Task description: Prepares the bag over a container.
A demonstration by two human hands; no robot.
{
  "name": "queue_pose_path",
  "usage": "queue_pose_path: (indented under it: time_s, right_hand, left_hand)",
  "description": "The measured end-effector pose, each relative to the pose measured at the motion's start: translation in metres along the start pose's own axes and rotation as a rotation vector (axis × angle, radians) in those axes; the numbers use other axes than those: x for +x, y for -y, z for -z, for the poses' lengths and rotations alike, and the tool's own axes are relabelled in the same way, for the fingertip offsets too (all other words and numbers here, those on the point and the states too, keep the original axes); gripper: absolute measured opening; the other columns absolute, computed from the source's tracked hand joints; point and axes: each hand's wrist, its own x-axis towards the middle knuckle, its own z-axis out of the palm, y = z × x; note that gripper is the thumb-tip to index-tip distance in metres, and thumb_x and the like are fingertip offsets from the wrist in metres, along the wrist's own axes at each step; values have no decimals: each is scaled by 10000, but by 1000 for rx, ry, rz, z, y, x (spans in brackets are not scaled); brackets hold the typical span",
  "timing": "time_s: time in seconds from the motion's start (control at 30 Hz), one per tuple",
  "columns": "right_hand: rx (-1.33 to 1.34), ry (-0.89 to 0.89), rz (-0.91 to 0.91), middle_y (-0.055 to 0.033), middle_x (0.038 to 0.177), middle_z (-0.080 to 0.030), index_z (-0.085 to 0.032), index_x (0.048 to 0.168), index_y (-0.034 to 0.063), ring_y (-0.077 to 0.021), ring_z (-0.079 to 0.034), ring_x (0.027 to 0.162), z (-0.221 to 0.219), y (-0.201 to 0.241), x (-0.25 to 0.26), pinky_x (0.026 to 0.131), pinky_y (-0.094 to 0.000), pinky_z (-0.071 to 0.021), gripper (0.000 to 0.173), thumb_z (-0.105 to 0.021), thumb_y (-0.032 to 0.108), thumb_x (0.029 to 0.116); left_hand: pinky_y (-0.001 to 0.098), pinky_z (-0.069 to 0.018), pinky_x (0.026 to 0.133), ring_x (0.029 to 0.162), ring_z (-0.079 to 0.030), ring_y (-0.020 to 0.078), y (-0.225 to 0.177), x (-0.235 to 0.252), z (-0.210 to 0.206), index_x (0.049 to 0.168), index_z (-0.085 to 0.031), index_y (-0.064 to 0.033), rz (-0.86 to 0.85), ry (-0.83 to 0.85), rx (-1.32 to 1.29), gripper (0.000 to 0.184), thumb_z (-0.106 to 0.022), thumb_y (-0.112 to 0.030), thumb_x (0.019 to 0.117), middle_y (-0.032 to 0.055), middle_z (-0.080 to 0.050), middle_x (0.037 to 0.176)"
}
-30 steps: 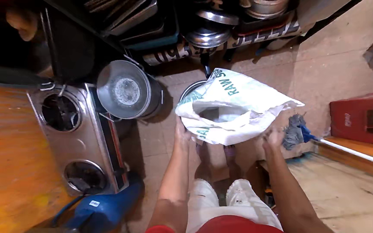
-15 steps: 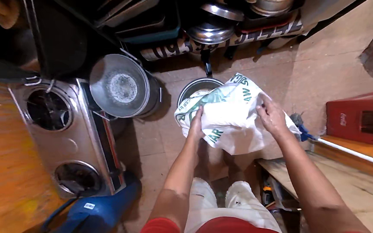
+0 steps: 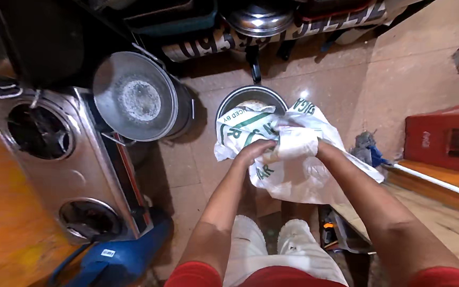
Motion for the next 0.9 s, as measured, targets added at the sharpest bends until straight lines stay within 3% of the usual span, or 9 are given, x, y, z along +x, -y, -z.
queue_pose_path:
  time_s: [0.07, 0.2, 0.27, 0.33, 0.47, 0.63, 0.73, 0.8, 0.9]
  right_hand:
    - [92, 113, -90, -250, 1242, -657, -624, 1265, -81, -311, -624, 1185, 0, 1, -7, 1050, -461, -472, 357, -654, 128, 978]
    - [244, -78, -306, -281, 1284, -639, -585, 1298, -121, -333, -612, 1231, -4, 3, 12, 1091, -488, -464, 578, -823, 113, 826]
    - [210, -191, -329, -307, 1310, -622, -577, 1310, -132, -382, -588, 1276, -1, 21, 18, 1110, -535, -438, 564, -782, 156, 871]
    - [255, -310, -302, -316, 1315, -611, -556, 1319, -152, -372, -575, 1290, 1, 44, 23, 1120, -498, -432, 547, -737, 152, 902]
    - [501, -276, -338, -287, 1379, -569, -483, 1394, -137, -299, -538, 1324, -4, 72, 33, 1139, -407, -420, 501, -646, 102, 985]
    - [383, -137, -296, -293, 1310, -622, -569, 1329, -114, -367, -582, 1280, -14, 69, 40, 1110, -524, -444, 542, -768, 162, 907]
    - [383, -50, -301, -295, 1363, -594, -542, 1371, -110, -371, -546, 1328, -20, 59, 33, 1135, -525, -413, 546, -749, 117, 919]
    - [536, -65, -378, -284, 1433, -537, -464, 1435, -110, -324, -507, 1370, -20, 60, 24, 1163, -457, -397, 570, -703, 33, 939]
    - [784, -107, -433, -213, 1453, -515, -424, 1472, -67, -196, -512, 1330, -13, 61, 14, 1122, -332, -426, 501, -581, -5, 1000]
  left_hand:
    - [440, -490, 1007, 1104, -614, 218, 4, 5, 14, 1203, -648, 63, -57, -99, 5, 332, -497, -199, 1066, 183, -663, 1189]
    - [556, -474, 1057, 1229, -609, 342, 2, -6, 22, 1435, -554, -37, -180, -638, 169, 547, -587, -404, 1031, 215, -643, 1314]
    - [568, -394, 1141, 1389, -471, 389, -5, -38, -9, 1581, -337, -40, -217, -851, 310, 740, -548, -484, 1027, 239, -483, 1503]
    - [596, -387, 1138, 1420, -420, 447, -2, -56, -55, 1575, -301, 16, -271, -976, 395, 911, -694, -500, 936, 291, -390, 1559]
    - [599, -337, 1171, 1482, -312, 493, 17, -30, -93, 1576, -284, 61, -71, -990, 358, 1105, -830, -516, 808, 333, -218, 1636]
    - [642, -322, 1133, 1412, -424, 476, 29, 21, -36, 1312, -662, -30, -115, -1168, 418, 379, -558, -255, 1025, 291, -421, 1551]
    - [526, -320, 1185, 1420, -467, 359, 12, 22, -12, 1261, -681, 3, -159, -1152, 316, 352, -469, -199, 1066, 210, -524, 1504]
    - [511, -362, 1167, 1377, -508, 348, 19, 23, -10, 1338, -562, 66, -382, -1076, 265, 438, -561, -247, 1031, 245, -561, 1439]
    - [636, -134, 1239, 1549, -237, 410, 31, 15, -22, 1573, -280, 78, -468, -840, 482, 1074, -775, -527, 836, 298, -250, 1647]
